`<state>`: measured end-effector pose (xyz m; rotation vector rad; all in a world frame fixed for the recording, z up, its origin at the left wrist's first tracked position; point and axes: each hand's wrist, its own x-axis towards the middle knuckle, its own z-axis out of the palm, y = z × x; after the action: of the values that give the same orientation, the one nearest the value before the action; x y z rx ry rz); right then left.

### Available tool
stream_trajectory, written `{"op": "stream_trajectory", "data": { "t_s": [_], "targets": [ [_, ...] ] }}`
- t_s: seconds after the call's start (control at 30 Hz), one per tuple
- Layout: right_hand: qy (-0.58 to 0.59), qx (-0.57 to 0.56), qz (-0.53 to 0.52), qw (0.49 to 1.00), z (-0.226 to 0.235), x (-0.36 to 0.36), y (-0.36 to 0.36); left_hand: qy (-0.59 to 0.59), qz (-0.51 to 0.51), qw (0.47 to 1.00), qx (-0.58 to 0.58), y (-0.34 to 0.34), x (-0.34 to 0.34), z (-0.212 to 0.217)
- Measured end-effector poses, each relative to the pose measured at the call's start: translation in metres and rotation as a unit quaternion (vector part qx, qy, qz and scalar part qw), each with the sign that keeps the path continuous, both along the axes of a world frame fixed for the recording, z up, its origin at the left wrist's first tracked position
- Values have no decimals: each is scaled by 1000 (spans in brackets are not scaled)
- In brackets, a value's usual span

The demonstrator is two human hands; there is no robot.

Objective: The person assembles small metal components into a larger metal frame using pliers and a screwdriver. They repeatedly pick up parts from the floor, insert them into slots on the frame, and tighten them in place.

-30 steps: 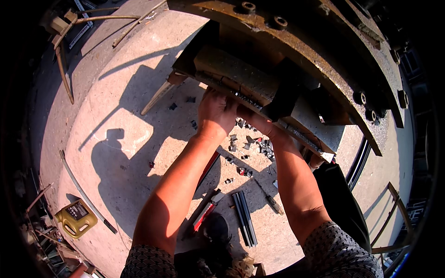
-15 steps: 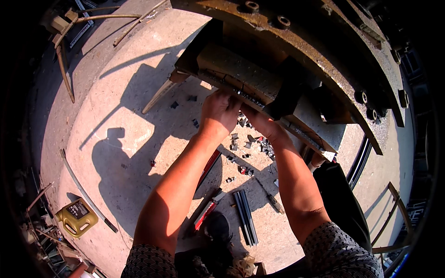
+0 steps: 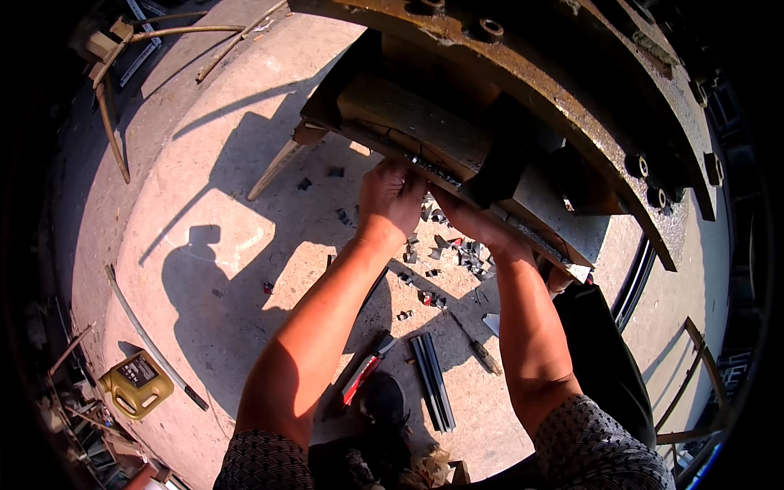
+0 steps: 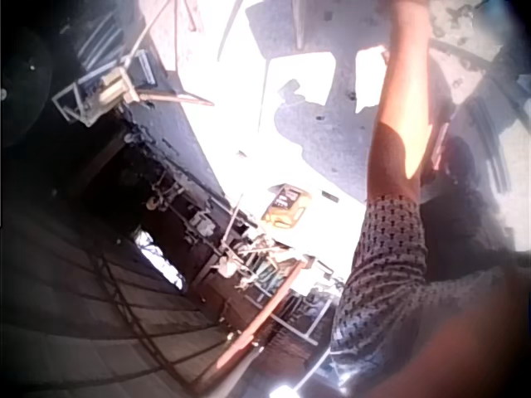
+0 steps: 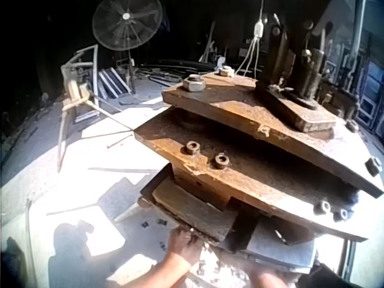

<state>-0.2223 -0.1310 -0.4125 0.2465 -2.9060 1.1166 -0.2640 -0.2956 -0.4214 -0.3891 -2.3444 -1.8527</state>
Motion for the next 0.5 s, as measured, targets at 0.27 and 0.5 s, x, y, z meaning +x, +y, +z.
{"op": "stream_trajectory", "data": {
  "t_s": [0.27,0.5],
  "targets": [
    [138,506,3,851,-17,19,13,-56,-56,997,-16,5,7,30],
    [-232,-882,-39,409,-1,-3,4,-20,-37,999,-22,1,1,37]
  ]
}}
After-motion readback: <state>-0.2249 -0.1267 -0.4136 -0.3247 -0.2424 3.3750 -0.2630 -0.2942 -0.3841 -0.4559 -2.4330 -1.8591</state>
